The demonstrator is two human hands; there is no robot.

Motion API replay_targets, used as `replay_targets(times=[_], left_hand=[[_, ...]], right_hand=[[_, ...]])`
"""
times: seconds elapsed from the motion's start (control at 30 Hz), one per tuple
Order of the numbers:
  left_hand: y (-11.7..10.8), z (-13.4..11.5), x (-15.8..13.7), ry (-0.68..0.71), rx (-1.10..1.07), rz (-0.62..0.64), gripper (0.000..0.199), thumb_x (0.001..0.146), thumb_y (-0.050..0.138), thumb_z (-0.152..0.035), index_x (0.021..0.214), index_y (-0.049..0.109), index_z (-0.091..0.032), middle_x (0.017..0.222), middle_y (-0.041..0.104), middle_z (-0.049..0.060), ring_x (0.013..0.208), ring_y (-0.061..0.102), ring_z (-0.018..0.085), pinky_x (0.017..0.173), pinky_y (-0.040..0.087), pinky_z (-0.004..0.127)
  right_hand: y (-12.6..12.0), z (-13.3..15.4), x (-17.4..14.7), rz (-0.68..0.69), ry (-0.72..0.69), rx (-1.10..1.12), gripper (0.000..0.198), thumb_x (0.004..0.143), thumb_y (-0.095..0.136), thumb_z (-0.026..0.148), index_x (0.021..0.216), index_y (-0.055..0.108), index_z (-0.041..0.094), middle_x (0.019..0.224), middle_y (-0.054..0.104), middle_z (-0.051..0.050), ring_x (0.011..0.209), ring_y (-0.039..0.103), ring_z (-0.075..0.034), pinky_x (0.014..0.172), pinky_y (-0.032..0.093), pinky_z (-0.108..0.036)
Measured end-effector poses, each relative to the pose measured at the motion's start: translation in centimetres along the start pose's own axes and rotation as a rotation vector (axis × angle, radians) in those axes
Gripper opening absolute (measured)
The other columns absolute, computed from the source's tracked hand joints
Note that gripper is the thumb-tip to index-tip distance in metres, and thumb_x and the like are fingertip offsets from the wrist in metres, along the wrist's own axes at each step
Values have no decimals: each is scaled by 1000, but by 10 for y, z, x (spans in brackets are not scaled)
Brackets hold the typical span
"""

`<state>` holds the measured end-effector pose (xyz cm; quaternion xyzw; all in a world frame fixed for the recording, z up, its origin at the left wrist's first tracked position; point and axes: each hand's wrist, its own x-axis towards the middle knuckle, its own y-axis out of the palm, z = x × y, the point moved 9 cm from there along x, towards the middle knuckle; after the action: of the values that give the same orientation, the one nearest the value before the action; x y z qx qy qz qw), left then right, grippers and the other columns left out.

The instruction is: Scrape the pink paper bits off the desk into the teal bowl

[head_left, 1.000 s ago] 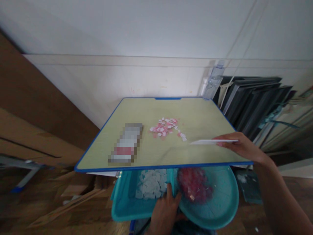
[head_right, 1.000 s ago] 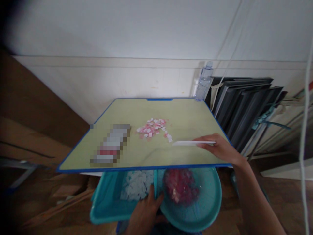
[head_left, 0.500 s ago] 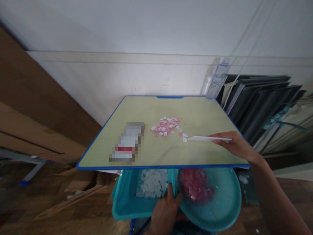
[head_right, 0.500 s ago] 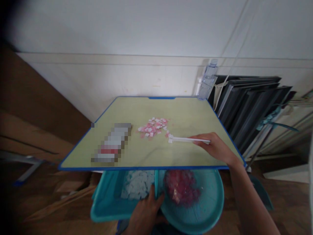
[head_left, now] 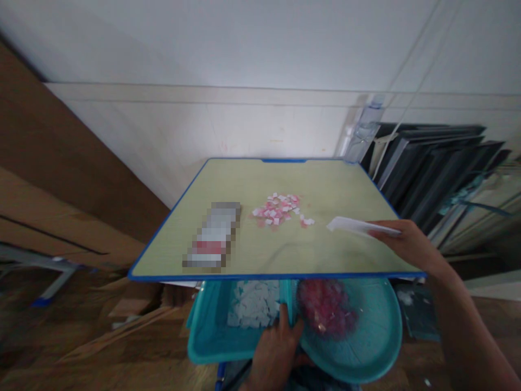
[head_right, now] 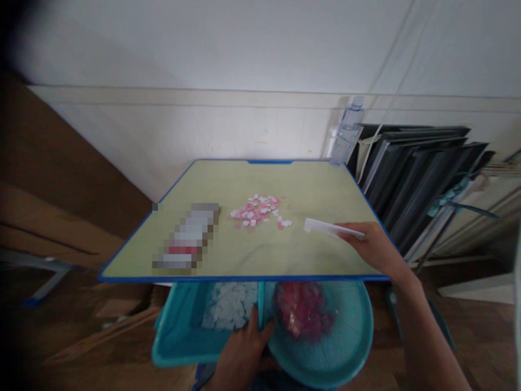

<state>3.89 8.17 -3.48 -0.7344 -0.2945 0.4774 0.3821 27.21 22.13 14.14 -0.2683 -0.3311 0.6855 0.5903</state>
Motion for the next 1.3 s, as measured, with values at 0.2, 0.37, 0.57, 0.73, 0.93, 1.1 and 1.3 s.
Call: replay_targets(times=[0.2, 0.37, 0.57, 0.73, 0.93, 1.1, 1.3], left_hand=[[-1, 0, 0, 0, -4, 11, 68, 66, 67, -44, 127, 38, -32, 139, 25, 20, 98, 57, 29, 77, 48, 40], [-2, 1, 0, -14, 0, 10, 66, 68, 65, -41, 127, 38, -32, 139, 25, 19, 97, 57, 29, 77, 48, 41], [-1, 1, 0, -14, -7, 12, 66, 68, 66, -39, 127, 37, -32, 138, 25, 18, 99, 56, 30, 78, 46, 41], [-1, 1, -1, -4, -11, -10, 67, 67, 67, -41, 126, 38, -31, 138, 26, 18, 100, 56, 30, 78, 47, 41], [-3, -1, -1, -7, -27, -39, 67, 64, 68, -45, 123, 42, -29, 138, 26, 19, 95, 58, 30, 76, 48, 42], [-2, -2, -1, 12, -22, -27, 67, 64, 66, -49, 123, 42, -29, 138, 25, 19, 93, 59, 29, 75, 50, 43], [-3, -4, -1, 23, -5, -88, 70, 61, 68, -50, 122, 43, -28, 136, 29, 19, 88, 61, 29, 70, 51, 42]], right_hand=[[-7, -27, -27, -21, 134, 29, 50, 76, 51, 52, 95, 71, 11, 80, 71, -9, 71, 62, -28, 59, 48, -32], [-13, -38, -48, 37, 182, 53, 47, 74, 54, 52, 89, 72, 11, 74, 70, -8, 66, 60, -27, 57, 46, -31], [6, -9, -47, 159, 110, 71, 42, 77, 51, 49, 85, 72, 13, 78, 70, -7, 72, 60, -25, 63, 46, -29], [56, 53, -12, 245, -115, 153, 35, 80, 50, 41, 93, 70, 15, 78, 69, -4, 70, 59, -21, 59, 45, -27], [110, 112, 14, 337, -313, 255, 34, 79, 50, 39, 92, 71, 16, 73, 68, -2, 65, 57, -17, 57, 43, -24], [101, 103, 28, 178, -247, 280, 31, 76, 55, 41, 81, 71, 14, 66, 65, -2, 57, 52, -15, 51, 37, -23], [106, 97, 26, 255, -239, 269, 27, 76, 55, 36, 77, 70, 14, 65, 65, -1, 58, 55, -15, 53, 38, -23]])
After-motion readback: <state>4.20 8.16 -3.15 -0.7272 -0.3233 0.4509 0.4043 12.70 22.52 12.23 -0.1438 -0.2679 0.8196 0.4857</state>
